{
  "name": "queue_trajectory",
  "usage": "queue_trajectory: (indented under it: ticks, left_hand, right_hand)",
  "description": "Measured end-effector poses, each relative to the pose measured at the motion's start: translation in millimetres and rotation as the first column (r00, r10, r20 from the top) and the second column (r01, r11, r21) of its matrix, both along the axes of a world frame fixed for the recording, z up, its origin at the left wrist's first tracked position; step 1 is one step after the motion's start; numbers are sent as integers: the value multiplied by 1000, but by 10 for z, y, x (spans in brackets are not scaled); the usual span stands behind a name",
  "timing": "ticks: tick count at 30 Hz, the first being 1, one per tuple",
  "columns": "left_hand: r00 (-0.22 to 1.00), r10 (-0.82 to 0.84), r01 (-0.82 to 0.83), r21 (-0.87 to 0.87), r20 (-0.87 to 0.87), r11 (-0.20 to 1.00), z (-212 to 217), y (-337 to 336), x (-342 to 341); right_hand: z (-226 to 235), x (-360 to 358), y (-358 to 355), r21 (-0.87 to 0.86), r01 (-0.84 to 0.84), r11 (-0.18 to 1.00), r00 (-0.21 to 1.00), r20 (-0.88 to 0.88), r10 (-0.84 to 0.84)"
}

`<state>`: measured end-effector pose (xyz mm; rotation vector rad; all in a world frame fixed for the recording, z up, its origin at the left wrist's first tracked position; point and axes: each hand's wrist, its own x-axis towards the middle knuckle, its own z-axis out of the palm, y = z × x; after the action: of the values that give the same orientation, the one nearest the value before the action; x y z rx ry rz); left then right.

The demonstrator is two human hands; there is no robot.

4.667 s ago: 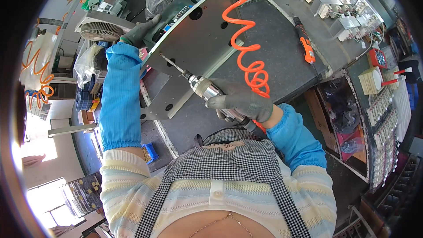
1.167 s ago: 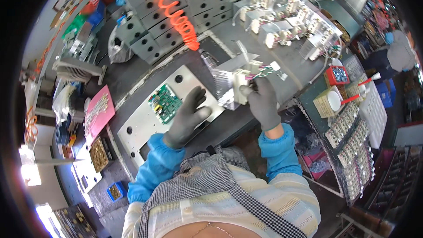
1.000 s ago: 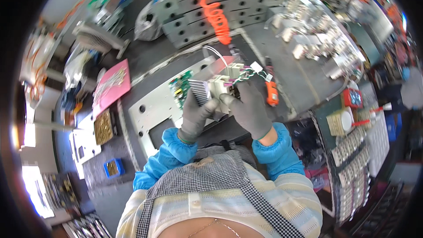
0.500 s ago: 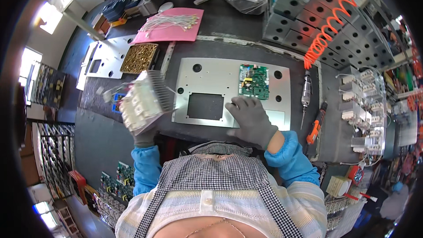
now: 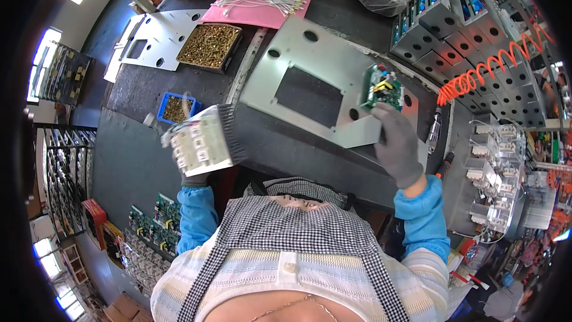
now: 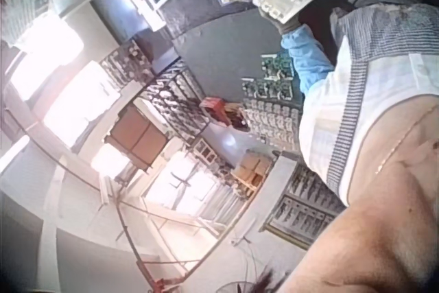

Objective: Assembling circuit boards and heat sinks onto a metal chassis using power screwdrivers.

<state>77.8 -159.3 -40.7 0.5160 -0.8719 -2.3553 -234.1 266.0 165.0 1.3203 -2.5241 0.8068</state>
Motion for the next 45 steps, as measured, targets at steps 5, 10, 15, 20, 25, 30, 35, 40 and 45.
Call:
queue_trajectory:
  ticks: [5, 10, 15, 20, 25, 30, 35, 40, 45]
  left_hand:
    - [933, -259, 303, -157, 249, 940, 20, 587, -766]
    - [805, -586, 537, 311, 89, 784, 166, 1105, -1386]
    - [757, -637, 602, 222, 146, 767, -458, 1177, -1614]
    - [744, -503, 640, -249, 440, 727, -827, 1082, -1639]
    - [718, 226, 513, -721, 658, 466, 231, 611, -1654]
    - [894, 411, 29, -939, 178, 343, 1772, 778, -2107]
    - [656, -175, 608, -652, 734, -454, 1965, 1517, -2630]
    - [494, 296, 491, 19, 818, -871, 1257, 1868, -3181]
    - [533, 453, 520, 145, 715, -842, 836, 1784, -3318]
  right_hand:
    - [11, 150, 216, -64, 115, 991, 992, -54, -118]
    - [-25, 292, 233, -110, 147, 983, 984, -81, -156]
    - [-72, 298, 214, -101, 80, 992, 993, -82, -88]
    - [-140, 205, 155, -41, 42, 998, 996, -75, -45]
    - [-122, 139, 73, -28, 20, 999, 999, -50, -22]
    - [-168, 119, -16, 20, -11, 1000, 999, -51, 12]
    - [-168, 91, -37, 39, -34, 999, 997, -64, 36]
    - [-98, 121, -8, 7, 1, 1000, 999, -34, -1]
    - [-72, 77, -39, 18, -1, 1000, 1000, -17, 1]
